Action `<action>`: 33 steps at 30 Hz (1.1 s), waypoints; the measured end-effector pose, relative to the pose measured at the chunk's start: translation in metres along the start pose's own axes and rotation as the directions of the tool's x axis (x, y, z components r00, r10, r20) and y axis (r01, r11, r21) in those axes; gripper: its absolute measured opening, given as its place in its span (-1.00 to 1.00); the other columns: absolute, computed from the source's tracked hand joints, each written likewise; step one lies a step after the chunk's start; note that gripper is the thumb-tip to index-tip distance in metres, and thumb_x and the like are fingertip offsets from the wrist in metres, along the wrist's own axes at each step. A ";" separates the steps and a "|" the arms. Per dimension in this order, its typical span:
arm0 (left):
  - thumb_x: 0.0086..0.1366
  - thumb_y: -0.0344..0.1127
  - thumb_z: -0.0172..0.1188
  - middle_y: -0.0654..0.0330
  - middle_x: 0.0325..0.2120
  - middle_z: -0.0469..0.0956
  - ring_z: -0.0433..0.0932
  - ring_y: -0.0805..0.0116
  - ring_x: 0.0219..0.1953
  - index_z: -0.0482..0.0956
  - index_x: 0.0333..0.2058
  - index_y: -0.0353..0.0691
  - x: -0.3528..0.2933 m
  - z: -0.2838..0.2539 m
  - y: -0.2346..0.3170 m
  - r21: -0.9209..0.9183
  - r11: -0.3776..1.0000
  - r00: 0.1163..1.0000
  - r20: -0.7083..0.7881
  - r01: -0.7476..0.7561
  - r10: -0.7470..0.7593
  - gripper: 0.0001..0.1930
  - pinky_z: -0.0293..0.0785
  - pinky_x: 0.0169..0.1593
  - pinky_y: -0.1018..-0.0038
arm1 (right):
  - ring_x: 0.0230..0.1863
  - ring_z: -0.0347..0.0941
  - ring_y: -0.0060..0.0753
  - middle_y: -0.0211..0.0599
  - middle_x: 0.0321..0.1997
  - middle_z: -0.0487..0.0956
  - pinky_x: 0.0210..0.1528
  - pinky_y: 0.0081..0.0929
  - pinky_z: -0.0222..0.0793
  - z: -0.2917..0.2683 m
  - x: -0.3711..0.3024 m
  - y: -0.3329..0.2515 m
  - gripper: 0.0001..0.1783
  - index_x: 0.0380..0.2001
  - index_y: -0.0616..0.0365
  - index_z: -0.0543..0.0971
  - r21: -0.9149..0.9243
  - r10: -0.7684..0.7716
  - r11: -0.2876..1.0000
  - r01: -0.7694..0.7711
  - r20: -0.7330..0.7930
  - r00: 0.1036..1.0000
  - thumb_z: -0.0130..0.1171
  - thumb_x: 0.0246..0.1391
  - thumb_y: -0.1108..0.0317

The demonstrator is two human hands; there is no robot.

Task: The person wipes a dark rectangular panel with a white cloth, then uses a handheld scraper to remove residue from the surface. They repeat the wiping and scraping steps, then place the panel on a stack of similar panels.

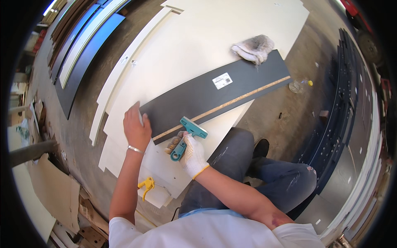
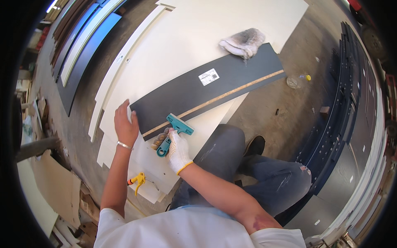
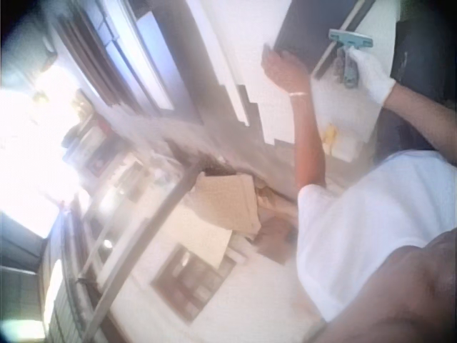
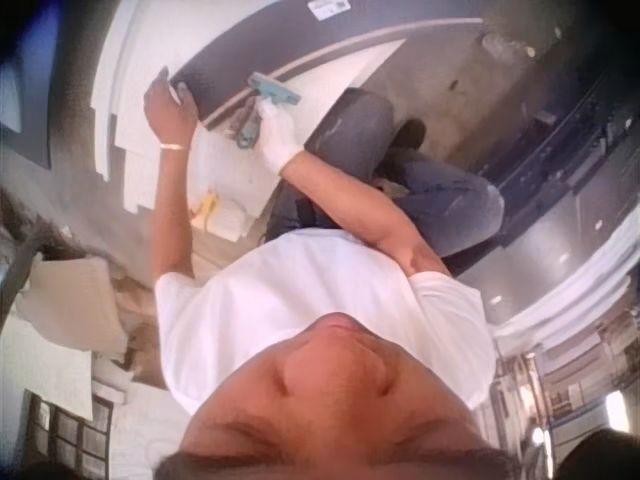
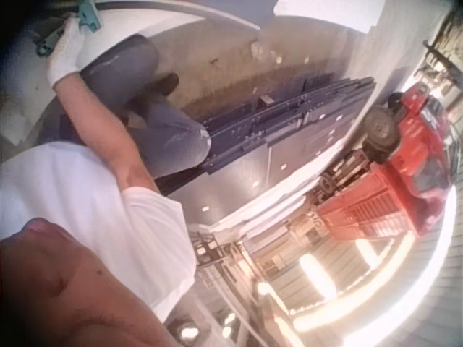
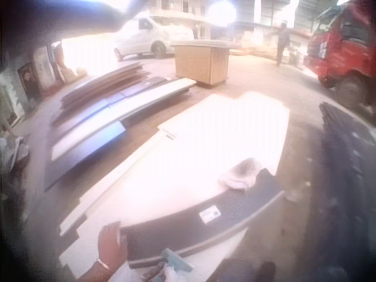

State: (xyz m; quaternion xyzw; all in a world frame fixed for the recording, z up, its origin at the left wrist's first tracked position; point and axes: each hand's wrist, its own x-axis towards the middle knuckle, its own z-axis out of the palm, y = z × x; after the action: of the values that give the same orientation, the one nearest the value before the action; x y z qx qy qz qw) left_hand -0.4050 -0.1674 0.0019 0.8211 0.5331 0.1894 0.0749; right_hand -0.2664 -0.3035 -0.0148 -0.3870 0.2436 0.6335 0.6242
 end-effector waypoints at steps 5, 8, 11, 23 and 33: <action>0.39 -0.35 0.21 -0.12 0.41 0.35 0.25 -0.10 0.49 0.30 0.40 -0.35 0.045 0.062 0.063 -0.002 0.977 0.975 0.065 -0.213 0.213 -0.36 0.12 0.54 0.05 | -0.37 0.54 -0.11 -0.27 -0.33 0.54 -0.17 0.20 0.63 0.000 0.009 -0.058 -0.82 -0.19 0.00 0.49 0.236 -0.064 0.970 0.067 -0.019 0.998 0.07 0.50 0.17; 0.43 -0.31 0.15 -0.11 0.47 0.26 0.14 -0.08 0.56 0.25 0.43 -0.36 0.043 0.073 0.078 0.042 0.975 0.961 0.188 -0.216 0.205 -0.35 -0.03 0.60 0.03 | -0.39 0.52 -0.16 -0.30 -0.34 0.52 -0.16 0.15 0.62 -0.004 0.013 -0.122 -0.84 -0.16 0.00 0.50 0.183 -0.211 0.957 0.224 -0.089 0.973 0.01 0.50 0.21; 0.43 -0.30 0.12 -0.11 0.47 0.25 0.13 -0.08 0.56 0.23 0.45 -0.36 0.042 0.071 0.075 0.010 0.973 0.957 0.179 -0.232 0.226 -0.34 -0.05 0.60 0.00 | -0.36 0.54 -0.15 -0.29 -0.33 0.53 -0.20 0.14 0.63 -0.002 0.013 -0.180 -0.85 -0.17 0.00 0.51 0.173 -0.248 0.950 0.262 -0.098 0.964 0.00 0.48 0.25; 0.35 -0.36 0.13 -0.13 0.46 0.27 0.15 -0.10 0.54 0.25 0.44 -0.39 0.043 0.068 0.072 -0.023 0.975 0.951 0.215 -0.222 0.221 -0.31 -0.02 0.58 0.00 | -0.37 0.55 -0.12 -0.25 -0.30 0.56 -0.25 0.14 0.65 -0.006 0.014 -0.200 -0.88 -0.13 0.02 0.54 0.171 -0.275 0.936 0.307 -0.186 0.943 0.02 0.48 0.30; 0.33 -0.39 0.13 -0.13 0.46 0.28 0.17 -0.13 0.54 0.25 0.43 -0.40 0.043 0.067 0.075 -0.039 0.973 0.952 0.199 -0.228 0.231 -0.30 0.00 0.56 -0.05 | -0.27 0.57 -0.23 -0.36 -0.23 0.58 -0.11 0.12 0.68 -0.025 0.024 -0.297 -0.79 -0.01 0.03 0.61 0.098 -0.293 0.944 0.314 -0.184 0.938 0.01 0.52 0.27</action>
State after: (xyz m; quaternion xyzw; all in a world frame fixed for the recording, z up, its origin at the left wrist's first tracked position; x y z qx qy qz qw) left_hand -0.2994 -0.1546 -0.0247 0.8919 0.4222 0.1167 0.1124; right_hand 0.0307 -0.2781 0.0031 -0.4315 0.2717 0.4782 0.7151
